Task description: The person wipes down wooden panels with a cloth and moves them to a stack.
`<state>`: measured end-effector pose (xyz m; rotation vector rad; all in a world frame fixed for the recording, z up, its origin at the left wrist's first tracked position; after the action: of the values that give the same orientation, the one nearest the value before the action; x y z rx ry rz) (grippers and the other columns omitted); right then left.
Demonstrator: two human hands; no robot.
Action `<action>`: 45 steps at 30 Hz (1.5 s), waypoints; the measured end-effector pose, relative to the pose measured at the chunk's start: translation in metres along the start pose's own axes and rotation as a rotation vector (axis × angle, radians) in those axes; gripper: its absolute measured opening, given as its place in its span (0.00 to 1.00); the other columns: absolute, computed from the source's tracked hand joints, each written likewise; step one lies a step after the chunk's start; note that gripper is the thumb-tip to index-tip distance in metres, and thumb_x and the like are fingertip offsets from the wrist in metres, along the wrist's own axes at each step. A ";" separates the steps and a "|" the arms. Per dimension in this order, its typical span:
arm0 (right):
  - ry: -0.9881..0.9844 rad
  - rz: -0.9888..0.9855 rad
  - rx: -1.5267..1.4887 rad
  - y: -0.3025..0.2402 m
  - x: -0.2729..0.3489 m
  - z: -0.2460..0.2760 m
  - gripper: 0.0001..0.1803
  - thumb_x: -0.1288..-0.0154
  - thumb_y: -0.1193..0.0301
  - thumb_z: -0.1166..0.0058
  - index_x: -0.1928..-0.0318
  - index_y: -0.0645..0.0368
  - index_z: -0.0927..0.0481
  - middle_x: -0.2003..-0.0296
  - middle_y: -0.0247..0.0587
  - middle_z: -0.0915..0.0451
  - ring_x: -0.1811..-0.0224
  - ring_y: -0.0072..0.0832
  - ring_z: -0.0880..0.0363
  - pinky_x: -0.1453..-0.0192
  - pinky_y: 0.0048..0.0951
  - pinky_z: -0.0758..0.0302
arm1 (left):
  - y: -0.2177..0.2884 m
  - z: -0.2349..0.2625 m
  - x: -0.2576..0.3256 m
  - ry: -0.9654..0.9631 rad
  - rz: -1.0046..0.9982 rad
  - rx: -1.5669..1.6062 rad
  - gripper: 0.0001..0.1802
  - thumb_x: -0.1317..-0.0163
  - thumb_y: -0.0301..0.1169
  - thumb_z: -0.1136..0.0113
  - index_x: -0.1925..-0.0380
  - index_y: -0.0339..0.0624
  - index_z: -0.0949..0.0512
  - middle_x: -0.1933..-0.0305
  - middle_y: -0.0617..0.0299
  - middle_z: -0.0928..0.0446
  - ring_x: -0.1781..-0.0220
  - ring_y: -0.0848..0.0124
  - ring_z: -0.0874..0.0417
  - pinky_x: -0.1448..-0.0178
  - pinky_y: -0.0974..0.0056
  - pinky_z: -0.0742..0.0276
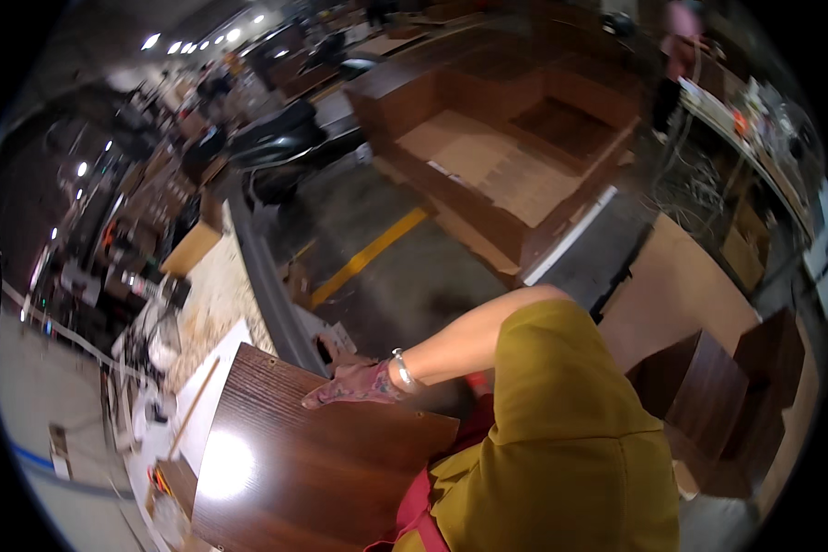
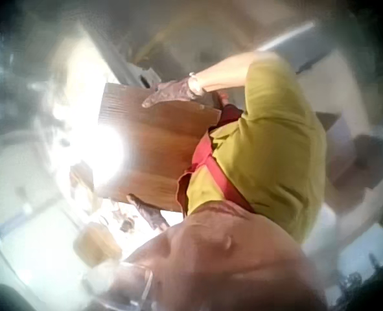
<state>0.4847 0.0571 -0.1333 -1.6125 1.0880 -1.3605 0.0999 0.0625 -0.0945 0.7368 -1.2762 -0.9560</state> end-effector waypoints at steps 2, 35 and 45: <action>0.162 -0.023 0.010 0.013 0.018 0.047 0.40 0.41 0.40 0.43 0.38 0.56 0.26 0.41 0.50 0.27 0.35 0.37 0.33 0.37 0.33 0.33 | 0.021 -0.039 -0.016 -0.093 -0.075 -0.125 0.41 0.30 0.59 0.61 0.28 0.43 0.48 0.24 0.52 0.50 0.25 0.57 0.49 0.25 0.49 0.48; 1.621 0.207 -1.253 0.159 0.350 0.477 0.27 0.38 0.54 0.38 0.43 0.54 0.25 0.51 0.35 0.20 0.51 0.29 0.22 0.44 0.34 0.24 | 0.078 -1.011 -0.022 -1.704 0.199 -0.847 0.31 0.28 0.47 0.53 0.34 0.37 0.37 0.33 0.60 0.32 0.36 0.70 0.27 0.32 0.63 0.32; 1.771 0.254 -1.387 0.250 0.393 0.554 0.25 0.37 0.55 0.39 0.45 0.55 0.23 0.52 0.33 0.20 0.51 0.27 0.22 0.44 0.33 0.24 | -0.047 -1.170 0.024 -1.940 0.186 -0.952 0.29 0.27 0.47 0.55 0.32 0.45 0.37 0.28 0.63 0.38 0.27 0.71 0.40 0.25 0.64 0.46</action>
<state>1.0264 -0.3886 -0.3122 -0.2516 3.6200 -1.7907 1.2445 -0.0454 -0.3202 -1.4659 -1.9569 -1.9307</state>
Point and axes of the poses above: each hand's wrist, its own x-axis away from the middle knuckle, its own z-axis out of the back of the hand, y = z × x, the point moved 6 cm from there along -x, towards the middle knuckle
